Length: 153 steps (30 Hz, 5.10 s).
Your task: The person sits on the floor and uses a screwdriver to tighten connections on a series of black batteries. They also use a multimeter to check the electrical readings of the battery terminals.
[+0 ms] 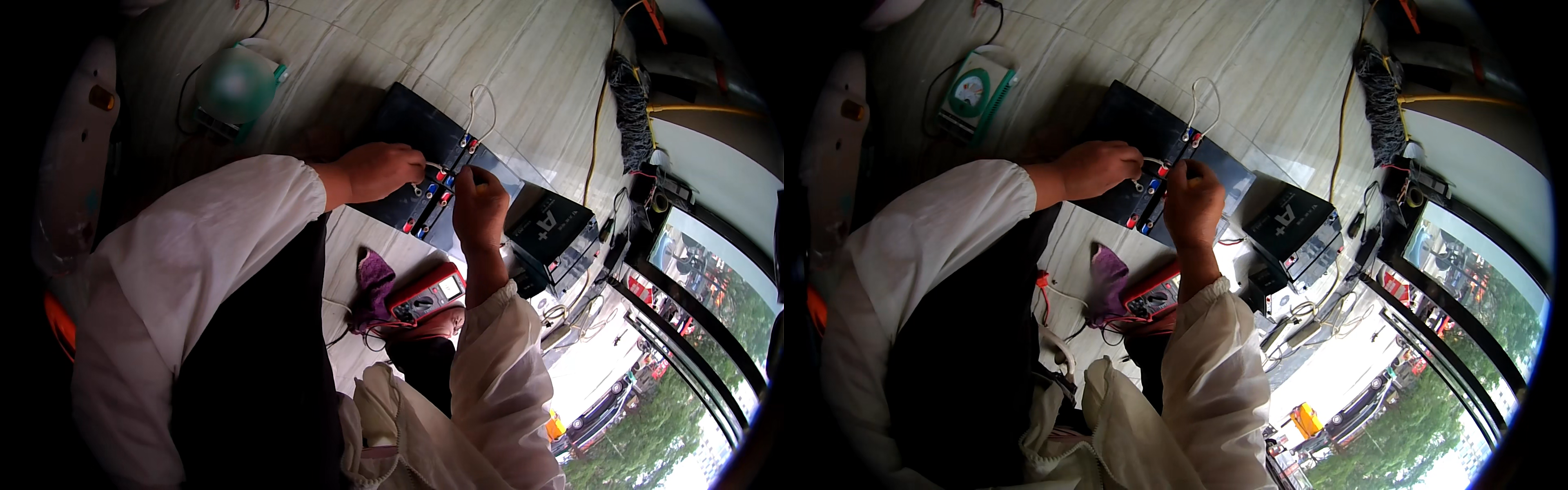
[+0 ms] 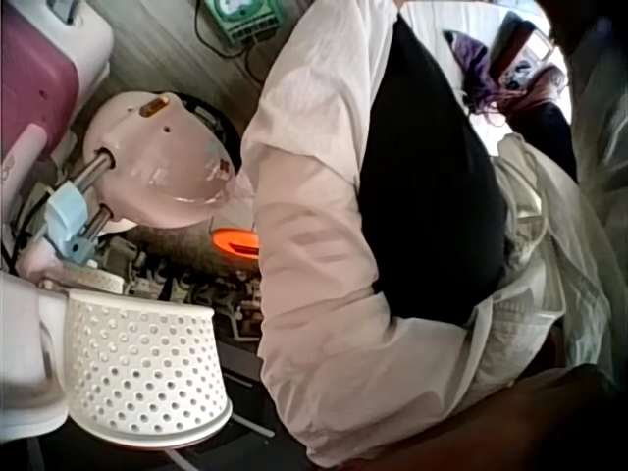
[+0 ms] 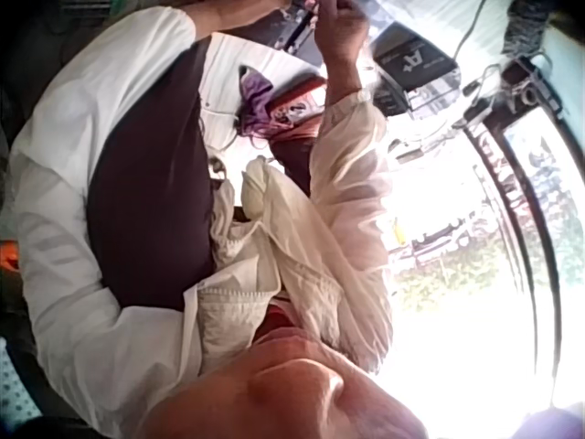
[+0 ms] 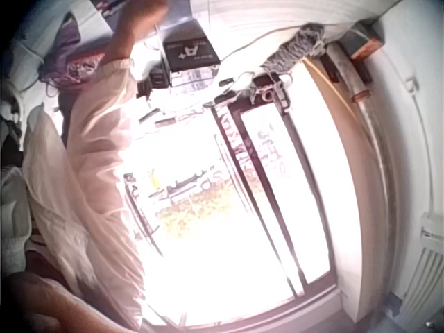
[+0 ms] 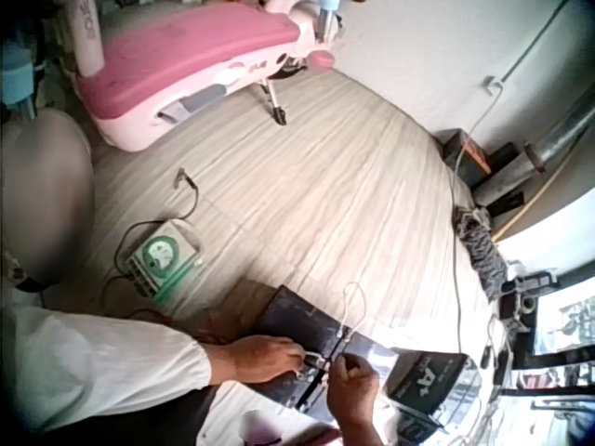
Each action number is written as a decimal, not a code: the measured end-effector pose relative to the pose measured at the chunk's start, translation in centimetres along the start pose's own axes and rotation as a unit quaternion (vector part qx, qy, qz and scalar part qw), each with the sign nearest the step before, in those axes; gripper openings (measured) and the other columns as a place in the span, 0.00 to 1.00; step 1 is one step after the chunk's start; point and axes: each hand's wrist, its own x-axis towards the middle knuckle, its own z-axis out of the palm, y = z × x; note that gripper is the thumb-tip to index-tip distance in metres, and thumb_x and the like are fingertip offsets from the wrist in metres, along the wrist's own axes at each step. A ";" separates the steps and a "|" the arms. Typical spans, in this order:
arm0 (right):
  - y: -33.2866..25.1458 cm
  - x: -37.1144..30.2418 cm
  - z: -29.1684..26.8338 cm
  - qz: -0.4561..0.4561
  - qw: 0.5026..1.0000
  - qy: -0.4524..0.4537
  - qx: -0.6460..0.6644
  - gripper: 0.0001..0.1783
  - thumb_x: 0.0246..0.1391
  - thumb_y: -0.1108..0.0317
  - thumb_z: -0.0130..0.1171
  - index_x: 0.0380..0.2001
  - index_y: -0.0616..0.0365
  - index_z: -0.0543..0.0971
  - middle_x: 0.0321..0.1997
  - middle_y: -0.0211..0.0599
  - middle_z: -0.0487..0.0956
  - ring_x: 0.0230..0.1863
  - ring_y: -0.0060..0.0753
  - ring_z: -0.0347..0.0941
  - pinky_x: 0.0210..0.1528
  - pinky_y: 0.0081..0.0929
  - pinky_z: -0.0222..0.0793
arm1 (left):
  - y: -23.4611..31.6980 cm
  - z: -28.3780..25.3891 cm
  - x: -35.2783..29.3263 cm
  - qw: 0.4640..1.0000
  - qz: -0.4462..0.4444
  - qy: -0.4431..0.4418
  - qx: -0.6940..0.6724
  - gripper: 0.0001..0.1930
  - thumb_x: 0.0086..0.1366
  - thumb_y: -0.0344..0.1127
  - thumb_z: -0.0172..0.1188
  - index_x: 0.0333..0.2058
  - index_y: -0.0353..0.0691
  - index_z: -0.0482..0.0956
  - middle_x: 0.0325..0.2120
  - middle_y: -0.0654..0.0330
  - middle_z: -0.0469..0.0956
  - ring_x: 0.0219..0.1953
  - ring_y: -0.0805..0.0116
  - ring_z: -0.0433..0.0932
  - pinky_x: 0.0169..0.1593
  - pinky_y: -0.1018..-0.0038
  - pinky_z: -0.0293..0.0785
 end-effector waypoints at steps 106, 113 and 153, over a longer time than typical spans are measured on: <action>0.6 -4.9 -0.3 0.034 0.990 0.049 -0.125 0.18 0.58 0.57 0.66 0.37 0.62 0.77 0.32 0.51 0.84 0.35 0.52 0.84 0.38 0.40 0.78 | 0.2 -0.6 1.1 0.996 0.004 -0.072 -0.047 0.07 0.62 0.27 0.55 0.38 0.38 0.78 0.41 0.58 0.75 0.47 0.56 0.78 0.50 0.63 0.75; -0.1 -5.2 -0.2 -0.044 0.984 -0.009 -0.170 0.15 0.57 0.63 0.65 0.42 0.57 0.75 0.36 0.48 0.83 0.38 0.51 0.83 0.40 0.39 0.77 | 0.3 -0.7 1.0 0.996 0.002 -0.063 -0.062 0.07 0.61 0.26 0.55 0.38 0.38 0.78 0.41 0.58 0.76 0.47 0.55 0.78 0.50 0.63 0.75; -0.1 -4.6 -1.0 -0.070 0.974 -0.039 -0.212 0.18 0.53 0.63 0.64 0.43 0.58 0.71 0.38 0.47 0.78 0.40 0.56 0.76 0.44 0.49 0.69 | 0.3 -0.6 1.0 0.996 -0.004 -0.066 -0.060 0.07 0.61 0.27 0.55 0.38 0.39 0.79 0.41 0.59 0.75 0.47 0.56 0.77 0.50 0.63 0.75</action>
